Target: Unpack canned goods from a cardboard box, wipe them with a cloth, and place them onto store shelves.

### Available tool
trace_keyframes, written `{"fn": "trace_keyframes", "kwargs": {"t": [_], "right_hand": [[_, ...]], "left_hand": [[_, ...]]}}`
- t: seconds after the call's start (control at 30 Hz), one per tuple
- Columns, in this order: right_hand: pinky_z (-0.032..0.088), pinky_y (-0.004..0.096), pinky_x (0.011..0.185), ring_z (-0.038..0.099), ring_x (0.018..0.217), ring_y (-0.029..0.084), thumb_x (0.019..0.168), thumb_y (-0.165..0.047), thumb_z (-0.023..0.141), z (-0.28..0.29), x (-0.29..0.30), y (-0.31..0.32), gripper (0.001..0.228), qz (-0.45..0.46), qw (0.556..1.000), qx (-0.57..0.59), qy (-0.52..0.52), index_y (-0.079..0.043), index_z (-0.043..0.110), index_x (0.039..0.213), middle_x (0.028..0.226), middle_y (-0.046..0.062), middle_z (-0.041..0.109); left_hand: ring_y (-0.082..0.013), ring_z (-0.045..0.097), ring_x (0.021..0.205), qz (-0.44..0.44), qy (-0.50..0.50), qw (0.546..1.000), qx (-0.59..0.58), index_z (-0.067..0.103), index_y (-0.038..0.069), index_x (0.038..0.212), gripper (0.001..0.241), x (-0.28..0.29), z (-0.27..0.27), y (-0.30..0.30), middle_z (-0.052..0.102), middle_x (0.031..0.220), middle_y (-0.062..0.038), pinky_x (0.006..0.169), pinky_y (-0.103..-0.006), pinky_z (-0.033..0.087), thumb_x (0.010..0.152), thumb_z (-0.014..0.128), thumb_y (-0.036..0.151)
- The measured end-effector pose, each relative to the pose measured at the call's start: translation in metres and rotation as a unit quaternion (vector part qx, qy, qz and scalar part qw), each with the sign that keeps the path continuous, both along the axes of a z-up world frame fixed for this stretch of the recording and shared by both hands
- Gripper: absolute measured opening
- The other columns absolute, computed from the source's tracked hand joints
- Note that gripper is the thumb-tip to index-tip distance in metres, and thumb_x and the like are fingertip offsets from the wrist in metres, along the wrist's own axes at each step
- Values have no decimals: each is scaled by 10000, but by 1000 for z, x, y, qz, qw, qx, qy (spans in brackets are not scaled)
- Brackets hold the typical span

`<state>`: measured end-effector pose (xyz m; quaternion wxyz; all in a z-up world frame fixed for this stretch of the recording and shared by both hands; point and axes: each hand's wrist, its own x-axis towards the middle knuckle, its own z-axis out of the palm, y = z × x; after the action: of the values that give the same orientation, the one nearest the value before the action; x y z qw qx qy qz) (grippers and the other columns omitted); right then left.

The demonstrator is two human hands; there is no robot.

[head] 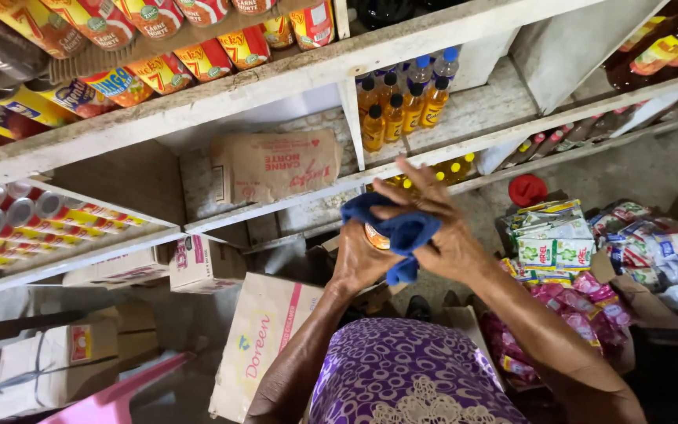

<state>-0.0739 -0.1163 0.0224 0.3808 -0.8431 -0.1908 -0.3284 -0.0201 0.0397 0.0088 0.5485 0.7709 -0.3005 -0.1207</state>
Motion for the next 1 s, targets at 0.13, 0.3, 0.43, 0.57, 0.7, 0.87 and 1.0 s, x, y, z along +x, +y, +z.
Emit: {"fn": "trace_keyframes", "kwargs": {"t": [0.13, 0.3, 0.43, 0.57, 0.7, 0.87, 1.0], "right_hand": [[351, 473, 1150, 480, 1373, 344, 856, -274, 761, -64, -5, -8, 454, -54, 990, 129, 37, -63, 699, 1254, 1374, 142, 641], [353, 582, 1231, 513, 1415, 344, 967, -578, 538, 0, 18, 0, 573, 194, 625, 734, 181, -184, 598, 1379, 1487, 64, 581], [400, 564, 1162, 451, 1394, 490, 988, -281, 588, 13, 15, 71, 530, -12, 968, 247, 45, -129, 517, 1490, 1545, 258, 419], [365, 597, 1158, 388, 1372, 588, 1052, -277, 486, -8, 12, 60, 579, -23, 995, 61, 74, -186, 339, 1605, 1603, 386, 221], [596, 412, 923, 651, 1018, 172, 979, -533, 458, 48, 38, 35, 722, 92, 897, 338, 270, -33, 309, 1478, 1204, 134, 519], [554, 300, 743, 622, 846, 180, 970, -526, 429, -16, 40, 21, 636, 68, 813, 443, 371, 38, 652, 1161, 1087, 133, 689], [609, 331, 699, 630, 873, 228, 887, -550, 551, -9, -1, 57, 684, 59, 846, 435, 304, 29, 546, 1251, 1083, 158, 623]], "left_hand": [[-374, 720, 880, 136, 187, 972, 50, 743, 103, 958, 435, 1, 1, -15, 757, 889, -195, 757, -468, 594, 638, 896, 354], [-262, 755, 753, 4, 393, 857, -332, 644, 59, 1126, 869, 19, -4, -6, 746, 890, -143, 529, -327, 645, 864, 432, 859], [-298, 649, 1035, 121, 433, 836, -314, 553, 23, 1337, 809, 35, -22, -1, 651, 1180, -188, 830, -355, 584, 977, 375, 726], [-308, 516, 1275, 69, -77, 982, -160, 401, 101, 1459, 570, 12, -6, 6, 498, 1355, -136, 1114, -456, 417, 992, 580, 375], [-250, 622, 1073, 190, 382, 854, -298, 572, 156, 1361, 547, -7, -25, -20, 654, 1190, -158, 1011, -391, 534, 1052, 394, 572], [-226, 693, 968, 163, 245, 834, -467, 601, 33, 1274, 615, -18, -7, -23, 703, 1066, -152, 902, -379, 587, 878, 725, 487], [-176, 612, 969, 172, 14, 940, -293, 542, 37, 1235, 304, 9, 33, -2, 641, 1125, -92, 891, -330, 514, 1016, 442, 222]]}}
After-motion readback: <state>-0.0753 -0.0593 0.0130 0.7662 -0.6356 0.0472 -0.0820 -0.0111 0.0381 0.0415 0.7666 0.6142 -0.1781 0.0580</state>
